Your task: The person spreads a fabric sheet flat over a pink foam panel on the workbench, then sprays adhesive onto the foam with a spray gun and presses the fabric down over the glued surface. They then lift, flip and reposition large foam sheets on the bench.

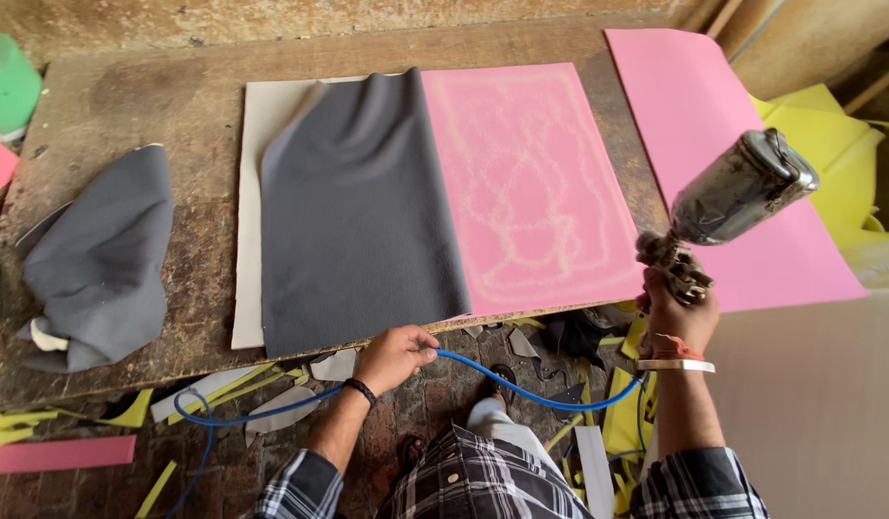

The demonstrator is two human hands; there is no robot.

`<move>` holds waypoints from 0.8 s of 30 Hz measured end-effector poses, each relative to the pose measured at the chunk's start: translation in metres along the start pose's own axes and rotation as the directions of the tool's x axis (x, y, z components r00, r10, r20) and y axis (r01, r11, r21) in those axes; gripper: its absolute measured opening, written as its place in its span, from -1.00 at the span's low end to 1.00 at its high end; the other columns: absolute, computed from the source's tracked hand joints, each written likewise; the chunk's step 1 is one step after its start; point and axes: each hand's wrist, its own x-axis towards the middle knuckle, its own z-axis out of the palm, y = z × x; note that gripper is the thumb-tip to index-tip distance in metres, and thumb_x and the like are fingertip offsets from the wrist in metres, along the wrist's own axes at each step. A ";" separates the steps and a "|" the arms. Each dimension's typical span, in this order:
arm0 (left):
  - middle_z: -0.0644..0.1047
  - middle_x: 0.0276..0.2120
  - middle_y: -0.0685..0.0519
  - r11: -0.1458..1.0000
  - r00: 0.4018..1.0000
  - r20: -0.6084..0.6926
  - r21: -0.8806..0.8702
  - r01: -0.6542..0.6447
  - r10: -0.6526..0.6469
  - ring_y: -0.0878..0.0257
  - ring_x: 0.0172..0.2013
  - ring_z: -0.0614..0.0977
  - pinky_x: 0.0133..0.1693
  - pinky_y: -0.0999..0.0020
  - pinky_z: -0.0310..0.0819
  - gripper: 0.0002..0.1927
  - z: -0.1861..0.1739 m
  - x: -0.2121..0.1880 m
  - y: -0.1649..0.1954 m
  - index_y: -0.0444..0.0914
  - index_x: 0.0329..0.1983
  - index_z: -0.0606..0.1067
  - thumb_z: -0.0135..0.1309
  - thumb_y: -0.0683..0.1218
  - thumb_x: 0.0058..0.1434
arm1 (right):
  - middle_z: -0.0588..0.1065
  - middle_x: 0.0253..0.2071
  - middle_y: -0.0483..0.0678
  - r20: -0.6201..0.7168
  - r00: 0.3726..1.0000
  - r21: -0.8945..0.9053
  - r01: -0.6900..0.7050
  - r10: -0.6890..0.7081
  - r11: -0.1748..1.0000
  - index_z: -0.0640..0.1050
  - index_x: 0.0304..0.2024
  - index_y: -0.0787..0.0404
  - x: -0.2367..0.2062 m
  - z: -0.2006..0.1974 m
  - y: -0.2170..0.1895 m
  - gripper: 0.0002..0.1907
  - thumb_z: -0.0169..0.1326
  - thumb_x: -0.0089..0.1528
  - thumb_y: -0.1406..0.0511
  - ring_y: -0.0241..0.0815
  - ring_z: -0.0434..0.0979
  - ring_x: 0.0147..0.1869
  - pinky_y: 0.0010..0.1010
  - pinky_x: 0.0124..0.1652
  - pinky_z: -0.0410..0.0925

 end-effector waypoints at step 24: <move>0.65 -0.41 0.12 0.892 0.891 0.051 -0.014 0.452 -0.451 0.31 -0.40 0.64 -0.31 0.26 0.50 -0.70 -0.266 -0.040 -0.167 -0.22 -0.09 0.63 0.29 -0.02 0.15 | 0.59 -0.15 0.03 0.801 0.584 0.164 -0.429 0.134 0.889 0.47 0.23 0.37 -0.052 0.424 0.068 -0.56 0.14 0.29 0.39 -0.15 0.64 -0.20 -0.34 -0.22 0.52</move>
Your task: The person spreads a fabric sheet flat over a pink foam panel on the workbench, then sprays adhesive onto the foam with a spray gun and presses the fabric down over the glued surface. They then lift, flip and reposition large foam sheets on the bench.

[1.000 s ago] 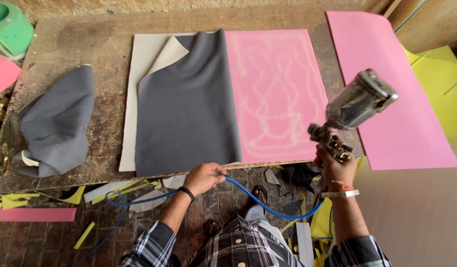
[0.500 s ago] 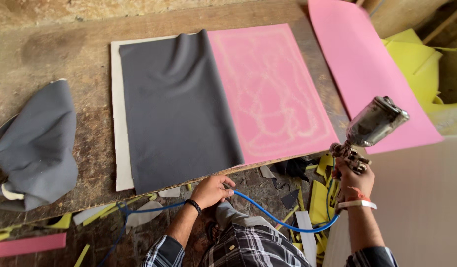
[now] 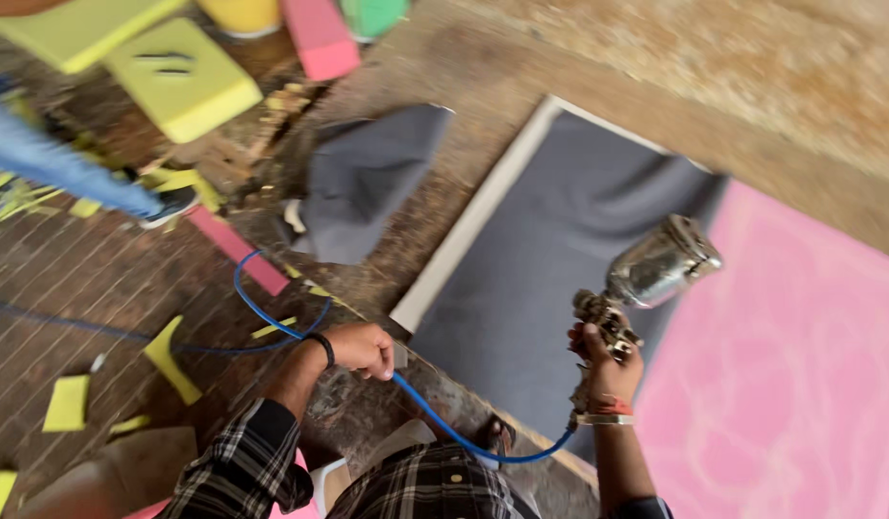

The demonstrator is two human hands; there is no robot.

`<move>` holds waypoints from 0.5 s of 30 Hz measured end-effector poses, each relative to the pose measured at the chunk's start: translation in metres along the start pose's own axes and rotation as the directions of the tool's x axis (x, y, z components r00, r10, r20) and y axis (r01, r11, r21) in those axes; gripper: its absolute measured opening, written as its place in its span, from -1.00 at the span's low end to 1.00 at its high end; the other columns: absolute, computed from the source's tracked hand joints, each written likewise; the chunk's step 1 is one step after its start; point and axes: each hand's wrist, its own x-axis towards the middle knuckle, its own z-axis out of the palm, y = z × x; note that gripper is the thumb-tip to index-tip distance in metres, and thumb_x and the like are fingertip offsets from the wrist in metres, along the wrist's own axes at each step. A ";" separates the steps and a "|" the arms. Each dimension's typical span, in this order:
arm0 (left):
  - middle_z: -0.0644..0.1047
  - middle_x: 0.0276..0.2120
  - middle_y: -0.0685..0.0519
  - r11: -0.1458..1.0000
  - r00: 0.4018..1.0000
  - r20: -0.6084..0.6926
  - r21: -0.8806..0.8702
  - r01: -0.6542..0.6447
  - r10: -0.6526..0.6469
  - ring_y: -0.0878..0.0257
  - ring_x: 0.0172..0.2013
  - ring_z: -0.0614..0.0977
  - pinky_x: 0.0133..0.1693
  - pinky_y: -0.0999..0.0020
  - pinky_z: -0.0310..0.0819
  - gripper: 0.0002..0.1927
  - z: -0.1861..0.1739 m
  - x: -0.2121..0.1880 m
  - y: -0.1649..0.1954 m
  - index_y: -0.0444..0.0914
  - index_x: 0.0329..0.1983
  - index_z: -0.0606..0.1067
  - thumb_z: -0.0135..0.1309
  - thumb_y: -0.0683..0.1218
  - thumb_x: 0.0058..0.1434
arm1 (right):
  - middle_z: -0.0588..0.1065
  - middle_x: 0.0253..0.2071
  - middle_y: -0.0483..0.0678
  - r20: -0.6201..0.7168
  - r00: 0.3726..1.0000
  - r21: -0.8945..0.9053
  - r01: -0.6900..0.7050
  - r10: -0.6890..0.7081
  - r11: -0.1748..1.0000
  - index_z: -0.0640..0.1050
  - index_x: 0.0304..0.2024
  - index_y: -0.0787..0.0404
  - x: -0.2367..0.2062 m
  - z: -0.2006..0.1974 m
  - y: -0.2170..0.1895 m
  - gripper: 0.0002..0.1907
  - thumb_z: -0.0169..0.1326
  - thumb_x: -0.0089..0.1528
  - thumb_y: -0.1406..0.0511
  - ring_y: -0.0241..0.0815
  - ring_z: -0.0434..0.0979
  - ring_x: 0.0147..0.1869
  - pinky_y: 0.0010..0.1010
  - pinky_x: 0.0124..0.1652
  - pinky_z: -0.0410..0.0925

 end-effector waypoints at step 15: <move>0.53 -0.01 -0.14 0.677 0.623 -0.756 -0.353 -0.646 0.201 0.01 0.01 0.62 0.03 0.21 0.55 -0.38 -0.233 0.057 -0.167 -0.32 0.26 0.24 0.20 -0.13 0.19 | 0.55 0.04 0.00 0.500 0.863 0.089 -0.142 0.079 0.986 0.25 0.44 0.29 0.084 0.522 0.168 -0.33 0.13 0.29 0.39 -0.23 0.56 0.05 -0.40 0.05 0.45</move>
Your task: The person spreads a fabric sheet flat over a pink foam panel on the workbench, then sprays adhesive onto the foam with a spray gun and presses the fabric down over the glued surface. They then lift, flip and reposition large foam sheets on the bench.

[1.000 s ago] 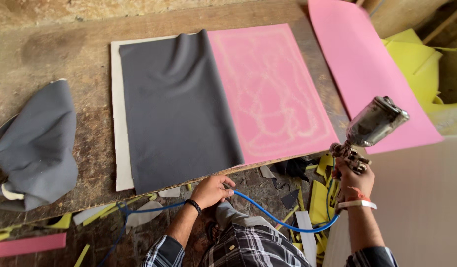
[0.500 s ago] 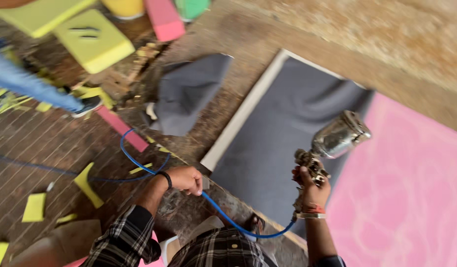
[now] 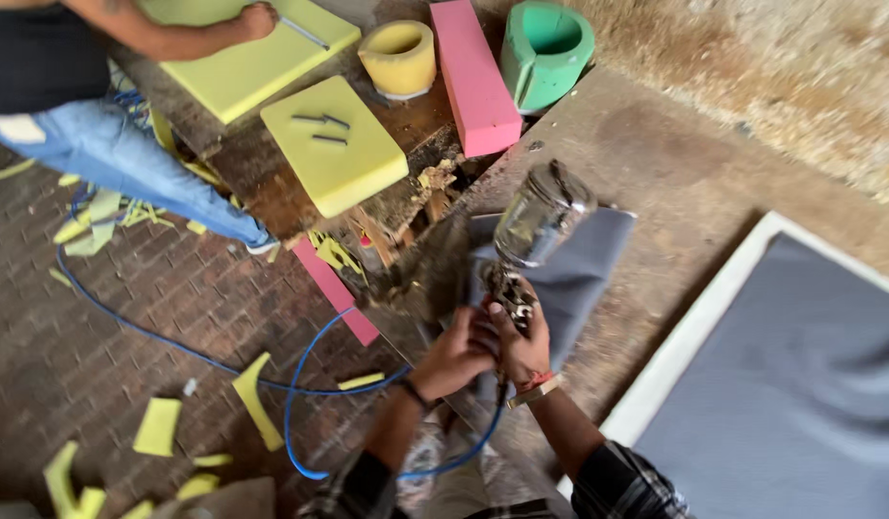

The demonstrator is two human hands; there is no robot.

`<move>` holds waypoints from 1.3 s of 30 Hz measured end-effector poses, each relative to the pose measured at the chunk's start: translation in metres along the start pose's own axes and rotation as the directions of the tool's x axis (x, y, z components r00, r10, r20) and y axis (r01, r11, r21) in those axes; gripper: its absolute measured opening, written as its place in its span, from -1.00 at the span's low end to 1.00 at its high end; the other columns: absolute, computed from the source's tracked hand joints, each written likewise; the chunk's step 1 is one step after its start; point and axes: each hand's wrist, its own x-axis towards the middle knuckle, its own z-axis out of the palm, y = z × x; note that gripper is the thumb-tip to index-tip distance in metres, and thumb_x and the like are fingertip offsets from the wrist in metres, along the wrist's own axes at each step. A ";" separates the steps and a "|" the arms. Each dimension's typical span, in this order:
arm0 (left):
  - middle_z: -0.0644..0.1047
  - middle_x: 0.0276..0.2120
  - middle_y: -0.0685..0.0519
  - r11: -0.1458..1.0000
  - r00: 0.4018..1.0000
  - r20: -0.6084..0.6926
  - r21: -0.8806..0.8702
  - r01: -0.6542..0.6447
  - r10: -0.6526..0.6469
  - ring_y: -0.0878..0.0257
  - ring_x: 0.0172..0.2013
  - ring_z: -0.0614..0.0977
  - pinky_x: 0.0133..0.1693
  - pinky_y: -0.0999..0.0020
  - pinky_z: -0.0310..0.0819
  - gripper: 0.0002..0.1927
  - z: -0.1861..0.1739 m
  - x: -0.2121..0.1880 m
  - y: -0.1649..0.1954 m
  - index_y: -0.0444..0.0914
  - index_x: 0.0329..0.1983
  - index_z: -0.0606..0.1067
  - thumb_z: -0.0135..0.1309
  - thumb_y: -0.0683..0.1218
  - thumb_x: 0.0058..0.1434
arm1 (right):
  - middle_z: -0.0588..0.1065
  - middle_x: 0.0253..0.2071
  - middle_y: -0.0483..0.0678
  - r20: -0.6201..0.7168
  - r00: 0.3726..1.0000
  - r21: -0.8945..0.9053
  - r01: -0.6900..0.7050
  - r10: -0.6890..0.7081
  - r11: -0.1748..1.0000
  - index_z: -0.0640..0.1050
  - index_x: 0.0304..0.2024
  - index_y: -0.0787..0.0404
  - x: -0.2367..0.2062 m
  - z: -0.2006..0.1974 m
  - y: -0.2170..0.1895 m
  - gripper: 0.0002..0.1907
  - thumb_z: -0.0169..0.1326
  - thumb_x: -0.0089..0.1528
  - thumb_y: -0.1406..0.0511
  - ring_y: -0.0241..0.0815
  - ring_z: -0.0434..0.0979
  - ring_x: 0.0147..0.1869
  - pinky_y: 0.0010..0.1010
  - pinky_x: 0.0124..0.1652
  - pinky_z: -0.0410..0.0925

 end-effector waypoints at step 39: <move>0.47 0.07 -0.17 0.783 0.730 -0.506 0.619 -0.063 0.459 -0.14 0.12 0.49 0.14 -0.04 0.40 -0.43 -0.160 0.348 -0.134 -0.28 0.12 0.46 0.31 -0.24 -0.02 | 0.54 0.11 0.08 -0.840 0.542 -0.539 -0.837 0.009 0.096 0.61 0.16 0.03 -0.114 -0.171 0.000 -0.46 0.24 0.18 0.00 0.00 0.61 0.09 -0.16 0.11 0.46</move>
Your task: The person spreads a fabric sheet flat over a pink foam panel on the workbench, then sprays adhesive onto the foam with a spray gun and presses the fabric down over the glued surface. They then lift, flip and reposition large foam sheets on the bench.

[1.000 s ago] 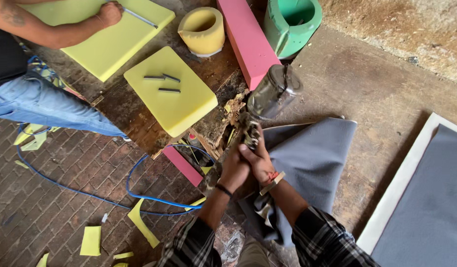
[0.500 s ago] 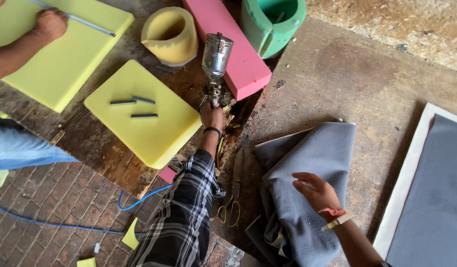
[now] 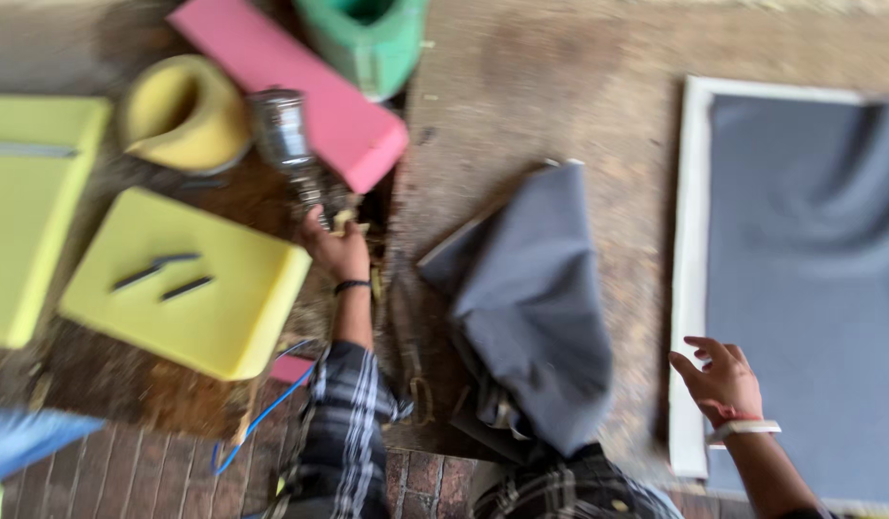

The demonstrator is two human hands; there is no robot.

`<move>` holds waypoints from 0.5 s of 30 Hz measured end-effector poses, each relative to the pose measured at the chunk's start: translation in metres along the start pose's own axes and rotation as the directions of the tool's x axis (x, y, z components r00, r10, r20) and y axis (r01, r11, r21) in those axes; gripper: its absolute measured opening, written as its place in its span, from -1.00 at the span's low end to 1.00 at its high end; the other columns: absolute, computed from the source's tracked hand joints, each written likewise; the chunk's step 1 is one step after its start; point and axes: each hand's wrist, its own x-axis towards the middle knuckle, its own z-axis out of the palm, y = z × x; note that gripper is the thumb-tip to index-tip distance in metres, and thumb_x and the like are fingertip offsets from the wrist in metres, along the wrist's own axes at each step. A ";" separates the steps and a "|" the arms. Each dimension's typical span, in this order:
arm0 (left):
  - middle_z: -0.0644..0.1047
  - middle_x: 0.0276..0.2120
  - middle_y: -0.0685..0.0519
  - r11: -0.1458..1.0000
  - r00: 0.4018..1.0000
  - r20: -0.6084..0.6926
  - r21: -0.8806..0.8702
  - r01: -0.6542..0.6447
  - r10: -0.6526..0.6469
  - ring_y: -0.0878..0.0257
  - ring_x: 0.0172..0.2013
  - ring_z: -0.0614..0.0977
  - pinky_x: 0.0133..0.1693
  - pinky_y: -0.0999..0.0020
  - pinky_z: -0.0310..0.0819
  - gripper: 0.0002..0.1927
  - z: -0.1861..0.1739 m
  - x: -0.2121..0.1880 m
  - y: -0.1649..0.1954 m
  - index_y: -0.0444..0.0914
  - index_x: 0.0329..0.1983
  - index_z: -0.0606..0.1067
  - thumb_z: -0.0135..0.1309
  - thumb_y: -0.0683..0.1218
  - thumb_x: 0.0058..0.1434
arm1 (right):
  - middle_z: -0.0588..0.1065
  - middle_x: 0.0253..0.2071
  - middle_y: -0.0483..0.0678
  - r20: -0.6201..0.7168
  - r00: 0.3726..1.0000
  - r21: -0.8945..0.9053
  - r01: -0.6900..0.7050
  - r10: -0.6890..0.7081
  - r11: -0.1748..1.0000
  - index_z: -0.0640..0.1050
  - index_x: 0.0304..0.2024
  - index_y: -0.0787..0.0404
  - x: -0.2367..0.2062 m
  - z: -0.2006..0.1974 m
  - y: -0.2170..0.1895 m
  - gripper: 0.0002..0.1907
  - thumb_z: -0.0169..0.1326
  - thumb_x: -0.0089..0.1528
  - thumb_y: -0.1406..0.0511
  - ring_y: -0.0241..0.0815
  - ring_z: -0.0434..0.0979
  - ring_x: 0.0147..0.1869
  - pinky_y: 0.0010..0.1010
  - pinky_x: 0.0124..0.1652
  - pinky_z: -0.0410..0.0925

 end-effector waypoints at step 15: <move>0.59 -0.22 0.05 0.765 0.508 0.717 -0.624 0.162 0.477 0.29 -0.25 0.64 -0.24 0.37 0.59 -0.81 -0.058 -0.367 0.343 -0.22 -0.12 0.57 0.14 -0.22 0.19 | 0.54 0.03 -0.03 -0.211 0.962 -0.100 0.156 -0.174 0.983 0.56 -0.06 -0.01 -0.069 -0.004 0.173 -0.69 0.10 0.12 0.29 0.08 0.58 0.10 -0.09 -0.04 0.50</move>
